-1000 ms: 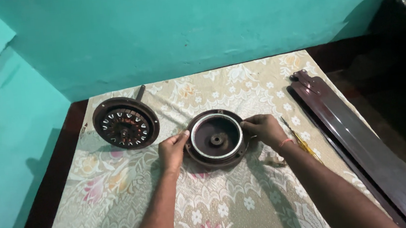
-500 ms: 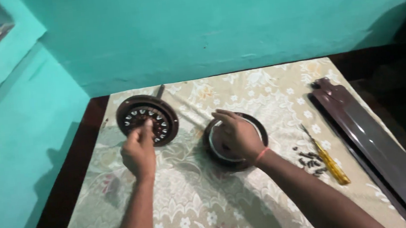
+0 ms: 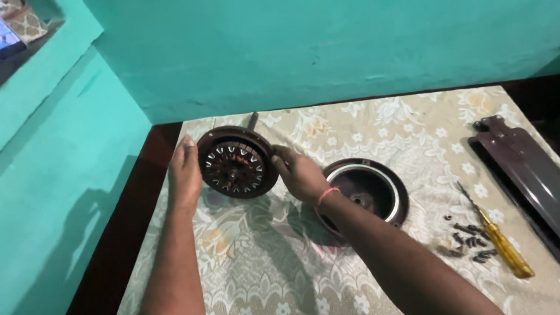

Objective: The person uses a screwdriver to remove screws from the base of an electric fan, separates the motor housing from the base, and then reassembles the unit by aligning the parts and tightening the screws.

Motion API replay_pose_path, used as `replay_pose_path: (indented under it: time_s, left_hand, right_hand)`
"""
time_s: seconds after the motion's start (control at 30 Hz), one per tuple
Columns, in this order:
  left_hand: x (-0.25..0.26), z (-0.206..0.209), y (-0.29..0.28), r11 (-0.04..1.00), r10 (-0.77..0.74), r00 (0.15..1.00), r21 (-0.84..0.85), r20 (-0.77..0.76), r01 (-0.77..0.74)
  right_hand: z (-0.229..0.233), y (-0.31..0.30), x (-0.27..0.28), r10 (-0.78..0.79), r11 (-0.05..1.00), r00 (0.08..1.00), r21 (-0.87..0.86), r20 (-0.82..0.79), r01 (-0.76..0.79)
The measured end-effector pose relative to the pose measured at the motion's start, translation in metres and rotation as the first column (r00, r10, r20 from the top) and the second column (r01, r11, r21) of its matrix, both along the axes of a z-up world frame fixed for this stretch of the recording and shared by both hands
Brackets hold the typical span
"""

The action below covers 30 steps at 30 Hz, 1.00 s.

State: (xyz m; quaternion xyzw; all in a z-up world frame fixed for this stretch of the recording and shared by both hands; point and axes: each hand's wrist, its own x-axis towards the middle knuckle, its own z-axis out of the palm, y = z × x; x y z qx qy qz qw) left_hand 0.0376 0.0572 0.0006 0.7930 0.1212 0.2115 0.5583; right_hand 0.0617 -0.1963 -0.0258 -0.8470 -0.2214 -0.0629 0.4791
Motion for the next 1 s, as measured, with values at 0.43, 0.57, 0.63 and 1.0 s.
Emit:
replay_pose_path:
  time_s: [0.43,0.57,0.63,1.0]
  left_hand:
    - [-0.008,-0.002,-0.013,0.994,-0.049,0.999,-0.097,0.012,0.050]
    - [-0.007,-0.004,-0.018,0.984,-0.077,0.989,-0.149,0.128,0.096]
    - [-0.009,-0.007,-0.016,0.960,-0.073,0.987,-0.259,0.146,0.109]
    - [0.003,-0.054,0.014,0.622,-0.088,0.993,-0.783,-0.074,-0.004]
  right_hand:
    - [-0.043,-0.017,0.025,0.079,0.974,0.923,0.225,-0.377,0.008]
    - [-0.053,-0.025,0.024,0.122,0.964,0.925,0.263,-0.361,-0.025]
    - [-0.053,-0.027,0.023,0.136,0.972,0.948,0.225,-0.287,-0.071]
    - [-0.046,-0.026,0.010,0.132,0.990,0.982,0.074,-0.138,-0.123]
